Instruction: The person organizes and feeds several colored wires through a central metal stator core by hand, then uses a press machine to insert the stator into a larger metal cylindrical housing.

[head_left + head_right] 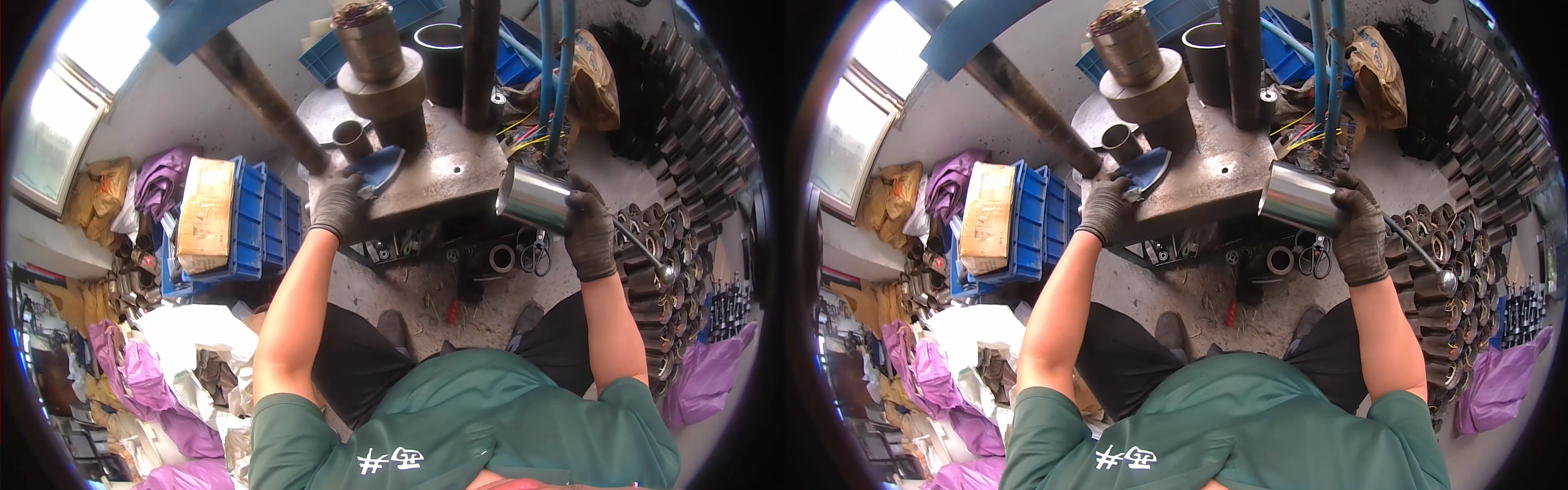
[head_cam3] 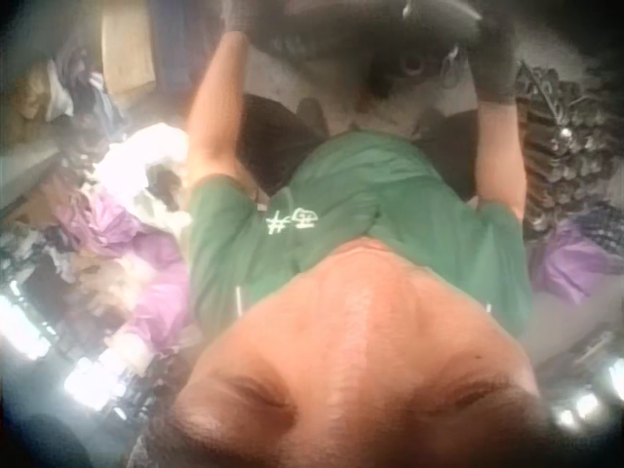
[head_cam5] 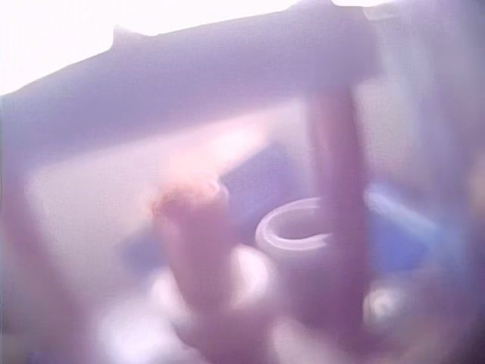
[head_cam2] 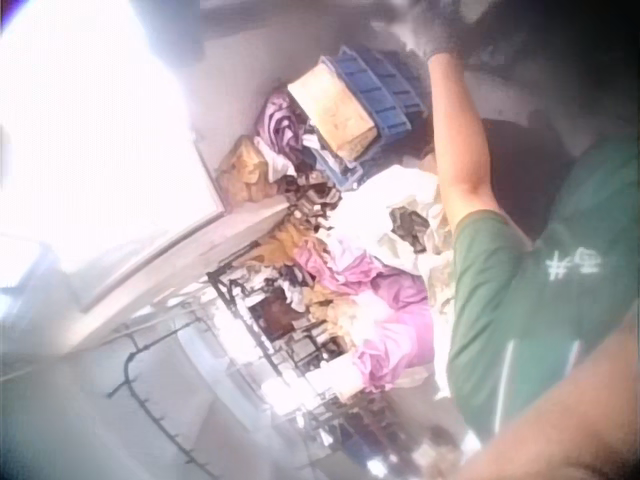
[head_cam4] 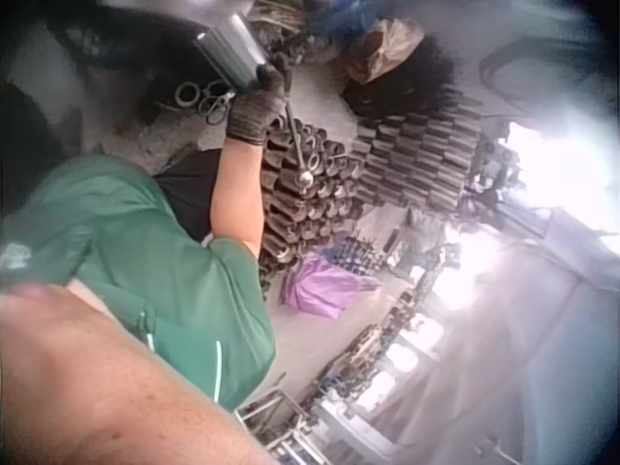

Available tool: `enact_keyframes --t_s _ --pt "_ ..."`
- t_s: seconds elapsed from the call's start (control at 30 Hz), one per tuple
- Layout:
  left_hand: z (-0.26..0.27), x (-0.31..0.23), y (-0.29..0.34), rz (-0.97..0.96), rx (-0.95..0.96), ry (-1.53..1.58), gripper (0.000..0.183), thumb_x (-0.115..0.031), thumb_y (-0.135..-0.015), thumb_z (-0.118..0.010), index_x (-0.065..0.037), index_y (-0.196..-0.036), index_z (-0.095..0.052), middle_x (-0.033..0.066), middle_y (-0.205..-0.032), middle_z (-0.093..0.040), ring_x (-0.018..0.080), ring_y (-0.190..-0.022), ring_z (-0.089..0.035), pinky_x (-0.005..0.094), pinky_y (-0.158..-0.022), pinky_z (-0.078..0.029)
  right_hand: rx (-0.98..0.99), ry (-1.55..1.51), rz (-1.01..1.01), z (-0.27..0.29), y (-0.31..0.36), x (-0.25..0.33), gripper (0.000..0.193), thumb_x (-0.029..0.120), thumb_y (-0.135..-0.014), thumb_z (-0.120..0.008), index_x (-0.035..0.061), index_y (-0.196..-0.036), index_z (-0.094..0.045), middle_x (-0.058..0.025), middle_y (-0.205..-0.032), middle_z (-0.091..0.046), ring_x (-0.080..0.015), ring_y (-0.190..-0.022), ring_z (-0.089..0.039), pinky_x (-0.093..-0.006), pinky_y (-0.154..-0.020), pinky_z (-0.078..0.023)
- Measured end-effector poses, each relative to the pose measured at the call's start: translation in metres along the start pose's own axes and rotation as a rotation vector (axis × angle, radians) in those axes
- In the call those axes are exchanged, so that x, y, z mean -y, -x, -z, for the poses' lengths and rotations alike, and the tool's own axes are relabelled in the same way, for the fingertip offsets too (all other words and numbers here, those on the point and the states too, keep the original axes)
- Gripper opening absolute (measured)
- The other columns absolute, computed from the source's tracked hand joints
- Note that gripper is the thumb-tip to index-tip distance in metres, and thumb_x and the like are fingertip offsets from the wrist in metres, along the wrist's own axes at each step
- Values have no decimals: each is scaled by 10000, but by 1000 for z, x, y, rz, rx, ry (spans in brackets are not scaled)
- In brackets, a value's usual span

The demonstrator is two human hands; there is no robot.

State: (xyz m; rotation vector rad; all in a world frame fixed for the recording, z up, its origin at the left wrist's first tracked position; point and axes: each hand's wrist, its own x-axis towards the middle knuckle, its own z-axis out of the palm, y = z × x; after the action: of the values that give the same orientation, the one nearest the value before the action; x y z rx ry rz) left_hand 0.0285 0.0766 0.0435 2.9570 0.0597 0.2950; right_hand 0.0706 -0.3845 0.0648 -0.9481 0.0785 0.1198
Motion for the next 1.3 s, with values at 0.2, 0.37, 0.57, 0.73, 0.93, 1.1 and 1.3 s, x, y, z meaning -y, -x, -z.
enact_keyframes --t_s 0.2,0.37,0.57,0.73,0.93,1.1,1.3 --pt "-24 -61 -41 412 72 132 601 -493 -966 -602 -176 -1474 -553 260 -1391 -601 478 -1279 -552 488 -1121 -431 19 22 -40 -2 27 25 413 124 -866 -669 26 -1268 -666 -88 -1131 -648 -215 -1082 -607 -353 -1003 -502" --pt "-55 -114 -52 272 -149 130 349 -418 -953 -630 -104 -1015 -770 233 -1105 -698 442 -1091 -627 530 -933 -503 7 -7 -64 7 32 33 423 140 -849 -709 32 -1256 -679 -73 -1151 -636 -213 -1068 -605 -328 -991 -503" --pt "-79 -168 -53 0 -114 190 181 -215 -849 -742 -56 -929 -715 232 -1019 -672 417 -996 -636 503 -886 -519 -7 -21 -54 7 40 41 410 120 -851 -705 27 -1250 -682 -65 -1156 -629 -208 -1096 -586 -326 -1040 -465" --pt "-67 -159 -80 -249 -341 352 311 -71 -919 -648 -53 -1229 -620 236 -1154 -654 446 -1048 -633 504 -914 -528 -31 -26 -37 12 46 46 407 130 -863 -701 33 -1258 -684 -69 -1180 -633 -207 -1121 -581 -330 -1051 -449" --pt "-95 -169 -106 -72 -334 120 376 -30 -896 -637 -18 -1269 -594 245 -1325 -626 423 -1187 -632 471 -986 -544 -1 -12 -44 5 46 47 414 140 -865 -698 34 -1264 -679 -71 -1171 -639 -199 -1096 -593 -327 -1026 -469" --pt "-87 -212 -53 -368 -56 467 331 -49 -859 -671 -64 -1186 -621 219 -1084 -679 399 -1050 -660 472 -949 -539 -14 -49 -32 9 47 50 426 143 -865 -700 20 -1271 -664 -78 -1184 -636 -197 -1099 -592 -320 -1027 -468" --pt "-79 -194 -116 -72 -495 428 204 -115 -722 -848 -43 -838 -695 171 -945 -655 367 -908 -611 430 -817 -505 3 -84 -27 5 52 52 425 125 -865 -707 9 -1271 -656 -79 -1176 -633 -200 -1112 -590 -324 -1040 -469"
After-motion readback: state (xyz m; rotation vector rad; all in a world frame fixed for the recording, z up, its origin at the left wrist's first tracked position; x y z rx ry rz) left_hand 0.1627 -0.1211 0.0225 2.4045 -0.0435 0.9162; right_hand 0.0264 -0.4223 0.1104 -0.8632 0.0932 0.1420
